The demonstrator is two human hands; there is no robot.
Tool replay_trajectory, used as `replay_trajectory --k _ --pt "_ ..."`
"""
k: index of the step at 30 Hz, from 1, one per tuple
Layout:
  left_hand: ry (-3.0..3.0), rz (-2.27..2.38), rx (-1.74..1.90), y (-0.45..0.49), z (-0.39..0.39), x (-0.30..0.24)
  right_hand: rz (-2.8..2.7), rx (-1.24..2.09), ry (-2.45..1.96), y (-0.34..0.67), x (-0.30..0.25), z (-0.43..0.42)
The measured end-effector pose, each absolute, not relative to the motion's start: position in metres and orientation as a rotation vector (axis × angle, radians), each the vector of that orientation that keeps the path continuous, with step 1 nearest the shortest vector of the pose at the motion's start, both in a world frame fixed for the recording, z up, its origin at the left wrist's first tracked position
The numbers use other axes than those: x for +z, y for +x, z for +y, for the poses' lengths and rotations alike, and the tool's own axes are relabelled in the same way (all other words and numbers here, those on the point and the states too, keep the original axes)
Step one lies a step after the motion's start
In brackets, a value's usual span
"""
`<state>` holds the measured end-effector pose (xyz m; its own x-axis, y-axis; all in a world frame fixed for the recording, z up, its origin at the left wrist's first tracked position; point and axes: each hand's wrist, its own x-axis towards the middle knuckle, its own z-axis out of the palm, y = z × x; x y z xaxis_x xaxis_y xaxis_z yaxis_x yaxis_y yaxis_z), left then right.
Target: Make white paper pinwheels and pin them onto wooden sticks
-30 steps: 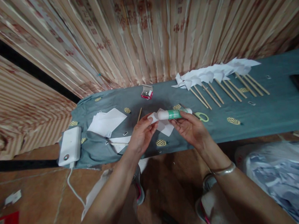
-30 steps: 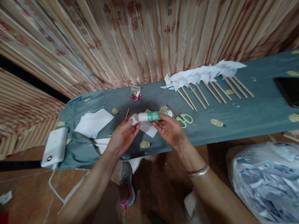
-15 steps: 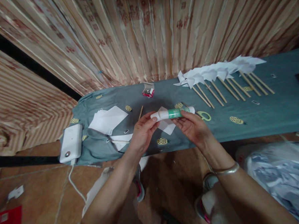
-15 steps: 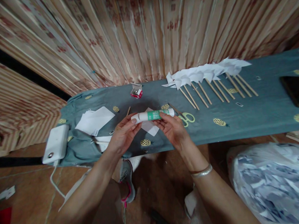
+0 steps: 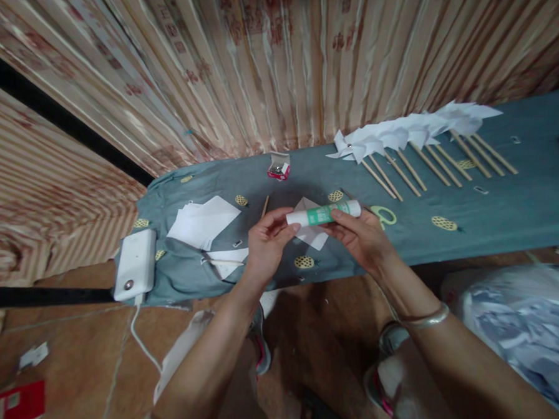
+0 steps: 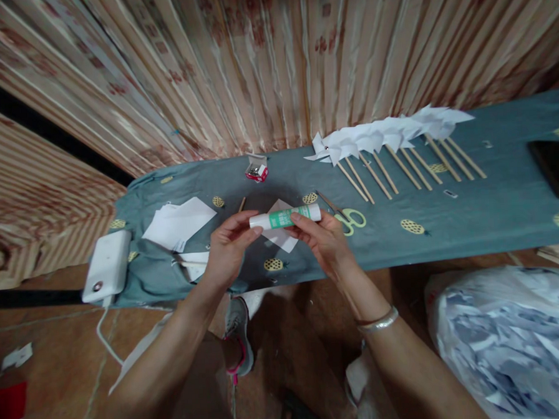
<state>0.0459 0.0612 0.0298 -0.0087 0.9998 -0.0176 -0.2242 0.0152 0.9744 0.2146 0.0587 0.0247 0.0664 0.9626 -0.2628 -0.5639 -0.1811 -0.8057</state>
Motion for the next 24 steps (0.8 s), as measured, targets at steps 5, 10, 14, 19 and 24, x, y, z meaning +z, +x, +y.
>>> replay_trajectory --k 5,10,14,19,24 --pt "1.094 1.111 1.254 0.040 0.060 0.027 -0.559 1.504 -1.034 0.213 0.023 0.056" --pt "1.139 1.094 1.167 0.039 0.055 0.029 -0.598 1.527 -1.051 0.212 0.023 0.052" --pt "1.198 1.128 1.160 0.040 0.051 0.030 -0.679 1.559 -1.053 0.207 0.025 0.048" --pt "1.189 1.325 1.206 0.021 0.058 0.032 -0.857 1.436 -1.149 0.211 0.020 0.048" --pt "1.230 1.708 1.388 -0.019 0.078 0.031 -1.140 1.131 -1.260 0.228 0.007 0.046"
